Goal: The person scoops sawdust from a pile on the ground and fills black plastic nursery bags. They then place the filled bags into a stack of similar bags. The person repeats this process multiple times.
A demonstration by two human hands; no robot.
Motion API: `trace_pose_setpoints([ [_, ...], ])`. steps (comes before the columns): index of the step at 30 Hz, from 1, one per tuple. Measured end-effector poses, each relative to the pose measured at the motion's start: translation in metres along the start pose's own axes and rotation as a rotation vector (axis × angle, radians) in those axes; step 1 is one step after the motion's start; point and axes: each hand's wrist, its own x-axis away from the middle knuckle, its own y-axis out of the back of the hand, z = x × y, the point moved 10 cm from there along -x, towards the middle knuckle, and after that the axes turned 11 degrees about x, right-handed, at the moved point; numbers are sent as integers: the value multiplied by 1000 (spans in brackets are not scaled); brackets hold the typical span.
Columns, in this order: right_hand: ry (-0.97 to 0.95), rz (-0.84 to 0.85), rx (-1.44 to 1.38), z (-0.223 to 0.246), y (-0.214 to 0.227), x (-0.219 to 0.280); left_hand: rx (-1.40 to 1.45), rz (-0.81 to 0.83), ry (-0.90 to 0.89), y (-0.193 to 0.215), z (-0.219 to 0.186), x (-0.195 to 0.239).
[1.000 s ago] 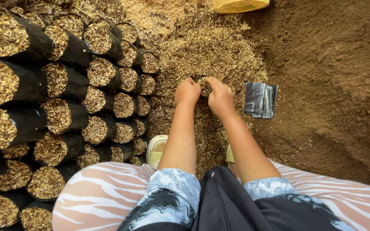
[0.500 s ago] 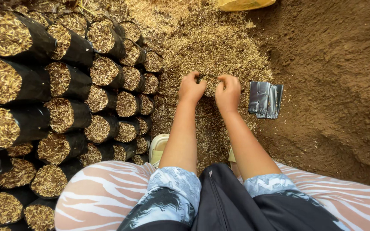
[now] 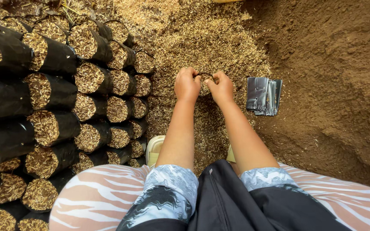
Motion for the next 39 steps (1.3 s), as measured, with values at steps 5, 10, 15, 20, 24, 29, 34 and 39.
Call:
trace_pose_setpoints([
  [5, -175, 195, -341, -33, 15, -2, 37, 104, 119, -2, 14, 5],
  [10, 271, -104, 269, 1, 24, 28, -39, 107, -36, -2, 3, 21],
  [15, 177, -146, 246, -15, 10, 50, -25, 105, -36, -3, 10, 25],
  [20, -130, 63, -291, -38, 33, 16, 35, 85, 132, 13, 27, 26],
  [24, 45, 252, -284, 17, 50, 9, 24, 132, 264, 13, 37, 30],
  [29, 121, 308, -93, 66, 36, 26, 34, 116, 220, 9, 42, 28],
  [34, 577, -273, 186, 97, 64, 74, 61, 87, 184, 6, 46, 23],
  [39, 777, -308, 515, 97, 19, 119, 52, 106, 218, 6, 49, 22],
])
